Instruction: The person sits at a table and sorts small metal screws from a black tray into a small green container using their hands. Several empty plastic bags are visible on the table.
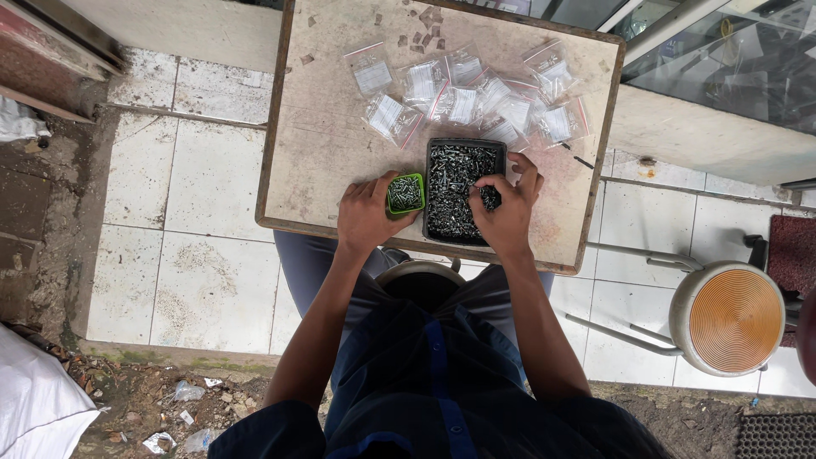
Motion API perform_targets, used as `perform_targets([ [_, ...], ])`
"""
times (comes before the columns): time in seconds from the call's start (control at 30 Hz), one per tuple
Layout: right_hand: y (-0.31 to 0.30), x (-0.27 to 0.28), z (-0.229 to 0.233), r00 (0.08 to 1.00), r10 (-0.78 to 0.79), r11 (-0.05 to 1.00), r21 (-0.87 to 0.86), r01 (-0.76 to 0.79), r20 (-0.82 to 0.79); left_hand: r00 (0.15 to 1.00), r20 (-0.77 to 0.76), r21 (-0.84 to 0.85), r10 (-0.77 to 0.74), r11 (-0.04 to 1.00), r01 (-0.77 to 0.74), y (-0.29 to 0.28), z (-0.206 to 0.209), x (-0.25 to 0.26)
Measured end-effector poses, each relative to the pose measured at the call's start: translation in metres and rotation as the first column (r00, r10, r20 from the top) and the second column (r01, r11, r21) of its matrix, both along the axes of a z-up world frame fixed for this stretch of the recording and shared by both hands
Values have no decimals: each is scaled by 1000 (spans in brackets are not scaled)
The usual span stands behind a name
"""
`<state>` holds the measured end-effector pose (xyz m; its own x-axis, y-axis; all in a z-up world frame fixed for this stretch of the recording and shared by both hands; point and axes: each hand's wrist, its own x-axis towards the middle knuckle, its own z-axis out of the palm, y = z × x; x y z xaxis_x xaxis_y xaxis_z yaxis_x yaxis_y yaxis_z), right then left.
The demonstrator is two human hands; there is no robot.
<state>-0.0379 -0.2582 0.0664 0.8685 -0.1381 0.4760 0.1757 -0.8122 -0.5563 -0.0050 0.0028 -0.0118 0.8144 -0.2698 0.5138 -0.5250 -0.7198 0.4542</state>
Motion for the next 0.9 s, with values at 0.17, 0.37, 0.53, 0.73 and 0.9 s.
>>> perform_targets([
  [0.17,19,3,26,993,70,997,14,-71,100,1000,9,-12,16,1000,-16,-1,-4,0],
  [0.37,12,11,2,981,121,987,86,-134,149,999,38,-19,29,999,-28,0,-1,1],
  [0.53,3,8,2,993,89,986,135,-99,74,1000,26,-38,9,999,-8,1,1,-1],
  [0.73,-1,10,13,981,174,966,176,-187,89,999,41,-20,16,1000,-15,1,0,1],
  [0.9,-21,13,21,984,160,944,279,-174,74,998,47,-24,29,999,-28,-1,4,0],
])
